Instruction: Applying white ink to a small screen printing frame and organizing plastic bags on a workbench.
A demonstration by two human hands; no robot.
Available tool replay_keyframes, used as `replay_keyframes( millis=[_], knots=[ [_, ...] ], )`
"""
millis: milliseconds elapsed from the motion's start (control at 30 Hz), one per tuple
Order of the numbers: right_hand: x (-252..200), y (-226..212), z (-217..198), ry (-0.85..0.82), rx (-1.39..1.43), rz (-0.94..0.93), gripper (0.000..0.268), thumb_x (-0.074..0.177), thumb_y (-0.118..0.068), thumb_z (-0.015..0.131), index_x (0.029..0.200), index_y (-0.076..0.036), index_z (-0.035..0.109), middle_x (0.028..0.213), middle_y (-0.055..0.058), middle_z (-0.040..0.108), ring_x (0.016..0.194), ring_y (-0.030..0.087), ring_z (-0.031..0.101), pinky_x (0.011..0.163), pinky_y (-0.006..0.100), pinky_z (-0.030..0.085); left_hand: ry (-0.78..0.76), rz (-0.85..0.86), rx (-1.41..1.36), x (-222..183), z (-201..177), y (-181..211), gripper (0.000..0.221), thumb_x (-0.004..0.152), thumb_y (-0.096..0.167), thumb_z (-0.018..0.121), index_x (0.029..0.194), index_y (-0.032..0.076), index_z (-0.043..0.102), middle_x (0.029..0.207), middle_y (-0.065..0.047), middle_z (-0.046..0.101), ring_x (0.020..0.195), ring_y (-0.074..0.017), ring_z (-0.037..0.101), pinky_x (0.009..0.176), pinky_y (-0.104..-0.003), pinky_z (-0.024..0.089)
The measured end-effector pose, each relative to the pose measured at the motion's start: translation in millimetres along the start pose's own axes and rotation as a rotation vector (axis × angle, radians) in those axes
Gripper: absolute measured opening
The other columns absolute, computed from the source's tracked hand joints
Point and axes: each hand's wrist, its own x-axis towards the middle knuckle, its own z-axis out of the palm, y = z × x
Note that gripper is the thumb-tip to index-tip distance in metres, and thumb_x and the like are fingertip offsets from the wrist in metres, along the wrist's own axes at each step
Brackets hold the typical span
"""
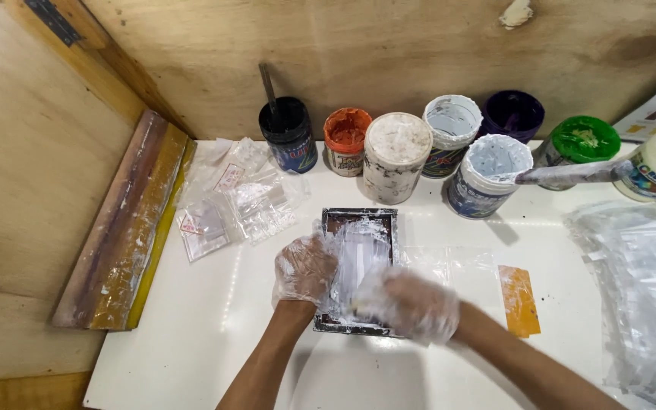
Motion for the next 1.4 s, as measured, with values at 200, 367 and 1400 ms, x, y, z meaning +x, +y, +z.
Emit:
replay_keyframes(
  millis=[200,367,1400],
  knots=[
    [-10.8,22.9,-63.9,0.782,0.692,0.407,0.023,0.095,-0.011,0.054,0.090,-0.008,0.076,0.086,0.002,0.074,0.068,0.014,0.068,0.060,0.027,0.057,0.163,0.093,0.177,8.4,22.3,-3.1,0.023,0.096,0.003,0.060,0.119,0.005,0.066,0.076,0.004,0.062,0.063,-0.0144,0.063,0.048,-0.031,0.053],
    [-4.9,23.1,-64.6,0.975,1.181,0.997,0.012,0.092,-0.013,0.069,0.090,-0.007,0.078,0.081,0.010,0.078,0.075,0.010,0.061,0.070,0.024,0.053,0.323,-0.002,0.314,29.8,70.8,-5.5,0.021,0.097,0.006,0.060,0.116,0.005,0.066,0.076,0.003,0.062,0.064,-0.0143,0.064,0.049,-0.030,0.054],
    [-9.4,62.6,-46.5,1.033,1.441,0.998,0.016,0.092,-0.017,0.073,0.080,-0.007,0.069,0.059,0.003,0.056,0.050,0.009,0.057,0.043,0.018,0.041,1.203,-0.706,1.017,196.7,340.9,-52.1,0.023,0.099,0.026,0.059,0.100,0.006,0.070,0.079,0.000,0.068,0.071,-0.0138,0.069,0.058,-0.027,0.056]
  ],
)
